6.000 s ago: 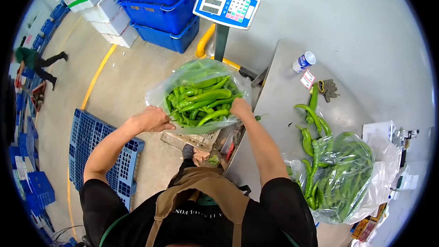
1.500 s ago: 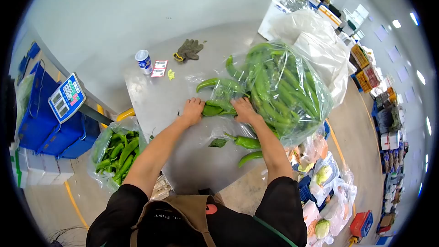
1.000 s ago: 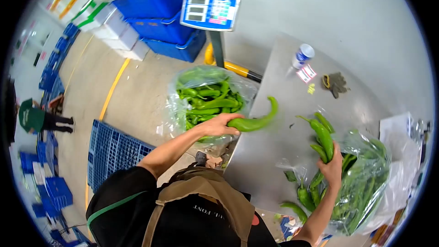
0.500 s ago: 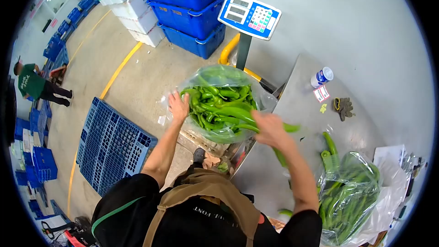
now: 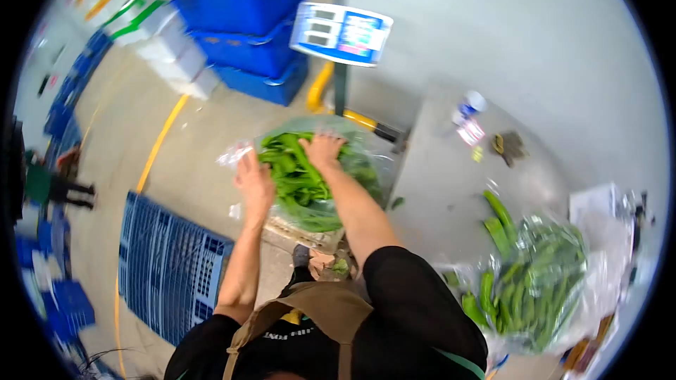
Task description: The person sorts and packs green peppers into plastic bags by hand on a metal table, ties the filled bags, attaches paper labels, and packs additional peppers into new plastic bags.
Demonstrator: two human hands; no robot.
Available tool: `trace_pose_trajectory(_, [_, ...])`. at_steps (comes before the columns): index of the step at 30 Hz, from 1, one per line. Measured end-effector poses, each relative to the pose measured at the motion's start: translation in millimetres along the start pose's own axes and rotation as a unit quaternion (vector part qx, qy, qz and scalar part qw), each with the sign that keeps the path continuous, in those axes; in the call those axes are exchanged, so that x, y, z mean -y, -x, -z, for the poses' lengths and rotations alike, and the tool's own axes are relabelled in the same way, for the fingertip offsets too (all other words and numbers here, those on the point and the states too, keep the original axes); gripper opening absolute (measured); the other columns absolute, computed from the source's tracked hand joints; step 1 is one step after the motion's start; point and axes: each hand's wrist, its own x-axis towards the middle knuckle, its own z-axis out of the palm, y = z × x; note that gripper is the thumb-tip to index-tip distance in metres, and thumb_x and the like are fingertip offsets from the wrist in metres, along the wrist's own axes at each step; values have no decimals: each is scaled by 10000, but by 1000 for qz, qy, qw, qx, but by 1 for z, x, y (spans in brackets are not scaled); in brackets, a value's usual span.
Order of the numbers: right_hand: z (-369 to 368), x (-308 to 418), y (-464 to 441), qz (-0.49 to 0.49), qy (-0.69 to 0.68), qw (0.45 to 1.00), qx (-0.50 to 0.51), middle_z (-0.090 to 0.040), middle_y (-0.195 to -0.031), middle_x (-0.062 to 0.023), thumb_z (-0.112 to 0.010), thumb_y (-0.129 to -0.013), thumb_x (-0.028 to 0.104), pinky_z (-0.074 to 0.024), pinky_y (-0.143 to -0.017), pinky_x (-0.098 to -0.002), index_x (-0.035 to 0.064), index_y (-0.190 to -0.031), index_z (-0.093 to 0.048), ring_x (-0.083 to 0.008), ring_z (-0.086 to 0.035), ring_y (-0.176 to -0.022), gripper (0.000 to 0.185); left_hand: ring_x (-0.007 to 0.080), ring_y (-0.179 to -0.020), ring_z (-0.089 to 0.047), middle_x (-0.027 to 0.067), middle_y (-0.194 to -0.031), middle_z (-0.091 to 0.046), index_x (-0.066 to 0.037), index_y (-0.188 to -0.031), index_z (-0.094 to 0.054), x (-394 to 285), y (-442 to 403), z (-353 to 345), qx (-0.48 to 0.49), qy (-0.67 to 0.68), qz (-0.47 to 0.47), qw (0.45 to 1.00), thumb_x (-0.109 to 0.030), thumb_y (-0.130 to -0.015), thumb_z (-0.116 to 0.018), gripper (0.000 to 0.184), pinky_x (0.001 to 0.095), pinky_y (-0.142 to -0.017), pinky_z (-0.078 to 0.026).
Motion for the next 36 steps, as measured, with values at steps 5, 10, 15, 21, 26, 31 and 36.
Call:
trace_pose_trajectory(5, [77,-60,103,183,-198,961,-67,-505,-1145,-212,-675,-761,252,-424,-868,-474,12,-1083,-549,-383,-501,-1043,422,408,-1216,-437,262,-1298,-467,52,-1292,-426,44,13,-45,-52,35,-139,988,-141,-831,-642,545,464,-1018,-352])
trace_pose_trajectory(10, [154,-167,285,126,-144,968,-162,-498,-1138,-197,-636,-760,119,-400,-933,-468,15,-1138,-516,-393,-483,-1065,410,376,-1118,-522,231,-1225,-540,22,-1260,-480,16,37,-22,67,86,-110,988,-137,-849,-623,463,430,-932,-413])
trace_pose_trajectory(15, [208,-264,447,-223,6,959,-175,-453,-1211,-258,-613,-701,86,-340,-988,-491,-8,-1182,-475,-421,-430,-1140,510,366,-1003,-577,227,-1096,-604,52,-1096,-579,-72,75,-21,145,202,-247,937,-91,-857,-597,279,419,-865,-447])
trace_pose_trajectory(21, [228,-354,483,-323,160,932,-36,-356,-1316,-266,-712,-612,153,-268,-1039,-524,19,-1382,-278,-439,-316,-1250,894,320,-1026,-549,150,-1055,-603,-36,-1023,-600,-272,155,-38,300,347,-539,706,-61,-725,-658,305,422,-869,-415])
trace_pose_trajectory(26, [249,-387,453,-326,113,936,68,-421,-1250,-237,-739,-566,216,-283,-987,-491,54,-1424,-225,-415,-343,-1218,1014,330,-1126,-463,158,-1155,-503,-19,-1162,-475,-420,197,-124,283,246,-638,672,-140,-660,-727,574,431,-898,-405])
trace_pose_trajectory(31, [234,-412,437,-332,114,935,52,-427,-1232,-247,-745,-566,278,-263,-1015,-473,-28,-1409,-180,-405,-416,-1163,1060,314,-1188,-429,143,-1234,-473,-52,-1255,-404,-474,206,-159,311,155,-673,653,-215,-617,-776,756,512,-952,-359])
trace_pose_trajectory(36, [223,-428,422,-352,56,933,-42,-433,-1241,-271,-730,-567,264,-223,-1055,-497,-47,-1404,-181,-430,-387,-1190,1048,302,-1211,-428,135,-1267,-462,-83,-1326,-346,-491,208,-172,347,-8,-666,660,-322,-596,-781,883,565,-987,-319])
